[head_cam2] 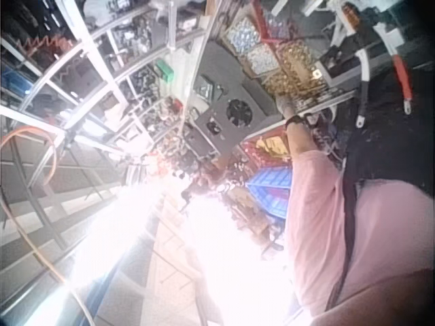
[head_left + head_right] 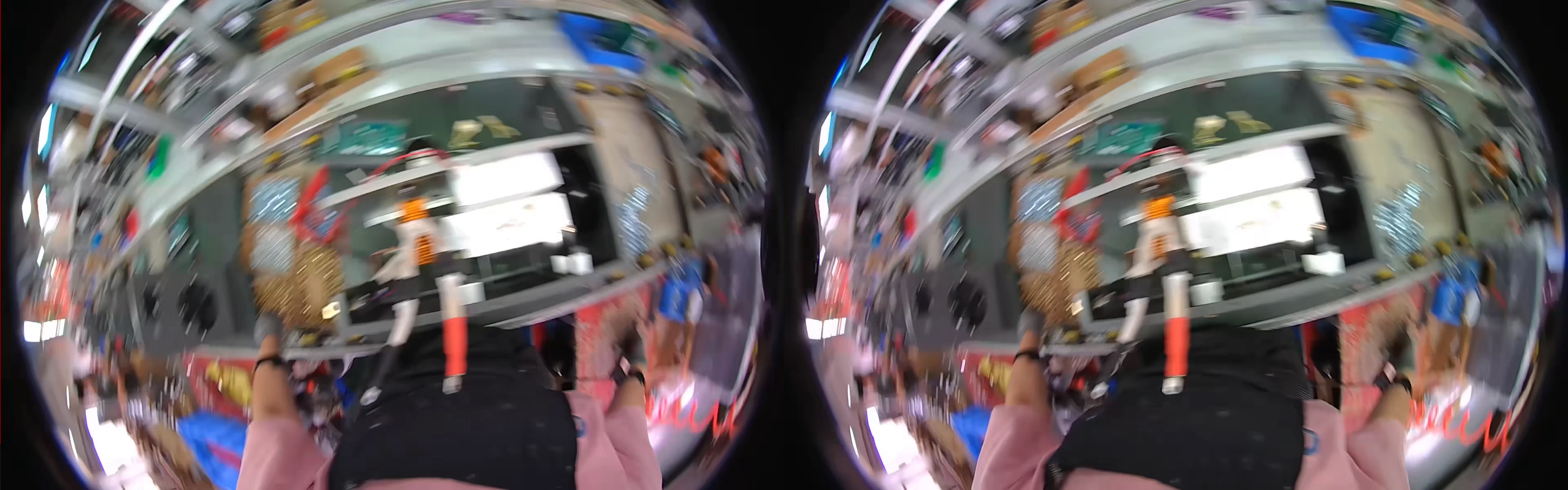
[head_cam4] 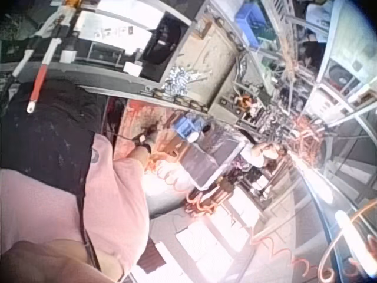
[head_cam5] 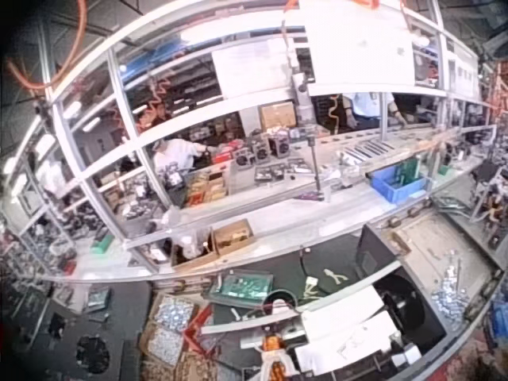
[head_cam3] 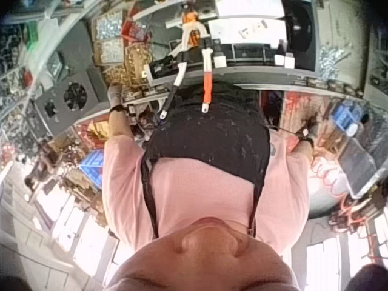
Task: Assembling components of an electronic device on a production line using a power tool.
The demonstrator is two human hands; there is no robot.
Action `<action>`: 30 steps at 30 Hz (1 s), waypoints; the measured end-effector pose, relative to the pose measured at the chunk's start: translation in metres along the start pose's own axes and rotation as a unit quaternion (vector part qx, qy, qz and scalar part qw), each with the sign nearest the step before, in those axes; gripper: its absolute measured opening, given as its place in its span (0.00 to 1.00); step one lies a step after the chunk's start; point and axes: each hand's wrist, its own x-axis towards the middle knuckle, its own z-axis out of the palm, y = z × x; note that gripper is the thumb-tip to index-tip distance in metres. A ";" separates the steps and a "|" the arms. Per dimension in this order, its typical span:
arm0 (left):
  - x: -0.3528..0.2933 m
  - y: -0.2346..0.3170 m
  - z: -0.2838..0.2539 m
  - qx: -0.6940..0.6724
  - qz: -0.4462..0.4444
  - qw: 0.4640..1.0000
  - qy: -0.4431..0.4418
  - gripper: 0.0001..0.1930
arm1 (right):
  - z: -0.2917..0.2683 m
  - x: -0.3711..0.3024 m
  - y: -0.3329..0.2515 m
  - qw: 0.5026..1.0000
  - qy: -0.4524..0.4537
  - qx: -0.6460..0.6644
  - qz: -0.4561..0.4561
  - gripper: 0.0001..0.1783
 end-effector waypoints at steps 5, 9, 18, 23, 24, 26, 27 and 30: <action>-0.004 -0.053 0.010 -0.060 0.056 0.997 0.004 0.16 | -0.012 0.023 0.044 0.999 -0.036 0.003 0.002 0.15; -0.029 0.002 -0.015 -0.124 -0.011 0.992 0.010 0.16 | 0.024 0.025 0.046 0.995 0.083 0.053 -0.009 0.12; 0.008 -0.035 0.006 -0.185 0.059 0.968 0.157 0.08 | 0.051 -0.100 -0.041 0.919 0.163 0.101 -0.344 0.13; -0.004 -0.055 -0.014 -0.669 0.006 0.744 0.008 0.15 | 0.076 -0.212 -0.144 0.841 0.226 0.063 -0.488 0.26; -0.009 -0.053 -0.017 -0.760 0.012 0.650 -0.021 0.17 | 0.099 -0.251 -0.164 0.804 0.237 0.086 -0.539 0.26; -0.019 -0.057 -0.024 -0.867 0.047 0.492 -0.071 0.23 | 0.127 -0.297 -0.201 0.741 0.174 0.200 -0.617 0.24; -0.024 -0.061 -0.027 -0.869 0.051 0.488 -0.068 0.23 | 0.130 -0.308 -0.214 0.705 0.100 0.282 -0.643 0.23; -0.037 -0.049 -0.050 -0.935 0.126 0.282 -0.173 0.17 | 0.112 -0.284 -0.233 0.724 -0.021 0.319 -0.612 0.22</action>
